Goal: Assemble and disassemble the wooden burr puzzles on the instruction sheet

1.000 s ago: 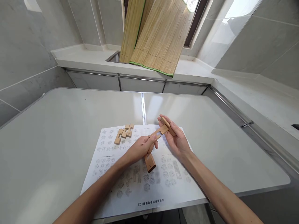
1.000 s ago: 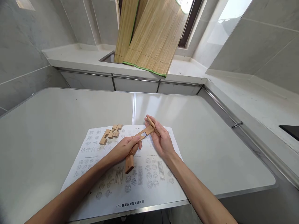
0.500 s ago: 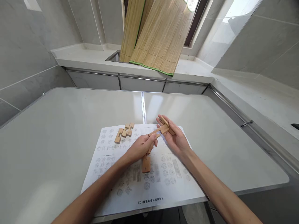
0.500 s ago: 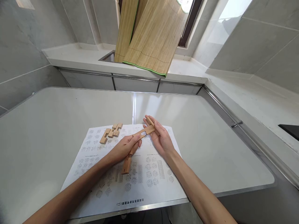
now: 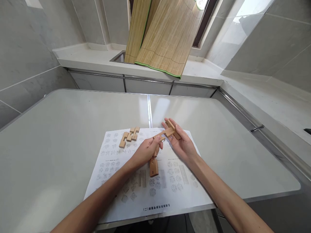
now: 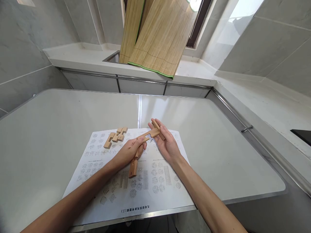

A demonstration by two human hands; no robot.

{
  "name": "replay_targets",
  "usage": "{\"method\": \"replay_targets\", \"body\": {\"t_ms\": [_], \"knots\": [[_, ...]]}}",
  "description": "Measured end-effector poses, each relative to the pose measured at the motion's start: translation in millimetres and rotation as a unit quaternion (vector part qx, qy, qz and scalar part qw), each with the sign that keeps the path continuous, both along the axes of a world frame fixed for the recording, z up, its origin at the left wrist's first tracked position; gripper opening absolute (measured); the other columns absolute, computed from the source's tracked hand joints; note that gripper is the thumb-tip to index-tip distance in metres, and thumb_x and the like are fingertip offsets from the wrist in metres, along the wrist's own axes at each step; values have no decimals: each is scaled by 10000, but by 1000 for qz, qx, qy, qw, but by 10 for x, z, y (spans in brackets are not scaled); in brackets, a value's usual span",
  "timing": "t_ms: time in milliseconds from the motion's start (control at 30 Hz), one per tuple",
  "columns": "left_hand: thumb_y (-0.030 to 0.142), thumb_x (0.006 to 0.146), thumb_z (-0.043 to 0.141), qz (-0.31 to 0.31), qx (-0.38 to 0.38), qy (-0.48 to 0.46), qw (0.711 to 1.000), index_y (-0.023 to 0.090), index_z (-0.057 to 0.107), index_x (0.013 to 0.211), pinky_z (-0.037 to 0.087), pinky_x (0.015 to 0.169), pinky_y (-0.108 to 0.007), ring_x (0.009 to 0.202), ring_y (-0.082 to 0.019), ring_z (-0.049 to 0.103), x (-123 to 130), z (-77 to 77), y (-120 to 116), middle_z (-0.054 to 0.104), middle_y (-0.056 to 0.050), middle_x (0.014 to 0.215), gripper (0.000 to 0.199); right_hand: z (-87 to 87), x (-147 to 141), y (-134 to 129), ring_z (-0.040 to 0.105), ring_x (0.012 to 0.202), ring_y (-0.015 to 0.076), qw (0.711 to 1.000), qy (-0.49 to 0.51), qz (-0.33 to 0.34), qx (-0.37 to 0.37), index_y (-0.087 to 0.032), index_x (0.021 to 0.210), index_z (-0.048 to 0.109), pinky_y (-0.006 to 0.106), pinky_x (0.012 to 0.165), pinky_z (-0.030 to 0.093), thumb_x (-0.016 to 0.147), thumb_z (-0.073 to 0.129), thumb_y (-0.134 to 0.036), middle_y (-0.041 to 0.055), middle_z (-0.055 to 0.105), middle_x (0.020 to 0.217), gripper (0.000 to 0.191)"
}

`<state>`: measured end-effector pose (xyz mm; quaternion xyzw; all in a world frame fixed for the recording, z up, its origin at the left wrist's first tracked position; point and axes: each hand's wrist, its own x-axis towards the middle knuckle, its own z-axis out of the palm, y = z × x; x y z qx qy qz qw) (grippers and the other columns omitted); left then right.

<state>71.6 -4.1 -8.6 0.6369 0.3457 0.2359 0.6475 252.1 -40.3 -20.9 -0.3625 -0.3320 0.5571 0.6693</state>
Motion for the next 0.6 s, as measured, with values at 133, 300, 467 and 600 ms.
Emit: {"method": "replay_targets", "body": {"t_ms": [133,300,467,600], "knots": [[654,1045,392,12,-5,2,1000,206,588,810,390,572,-270,469,-136,418,7,-18,-10,463,65,475,543,-1,-21,-5,471,1524,276,1000,-4,6,5,-376,1329,715,497,1276,393,1036,608,-470,-50,531,1618,326],[640,1046,398,0,-9,-4,1000,212,576,811,372,546,-263,461,-132,401,-13,-17,-7,444,70,478,519,36,-41,-27,471,1522,287,999,-32,2,7,-390,1347,706,514,1284,365,1034,603,-500,-54,517,1629,348],[649,1043,407,-15,-21,1,1000,212,553,776,343,527,-257,479,-129,376,-35,-23,5,429,63,498,532,46,-31,-39,479,1516,298,999,-50,2,11,-401,1351,710,524,1298,329,1043,584,-520,-47,531,1619,353],[634,1058,377,-16,-5,2,1000,209,552,766,355,552,-262,486,-130,382,-24,-26,3,432,59,489,545,34,-90,-61,457,1530,306,997,-73,6,14,-414,1396,678,537,1300,312,1028,604,-544,-53,493,1647,397]]}}
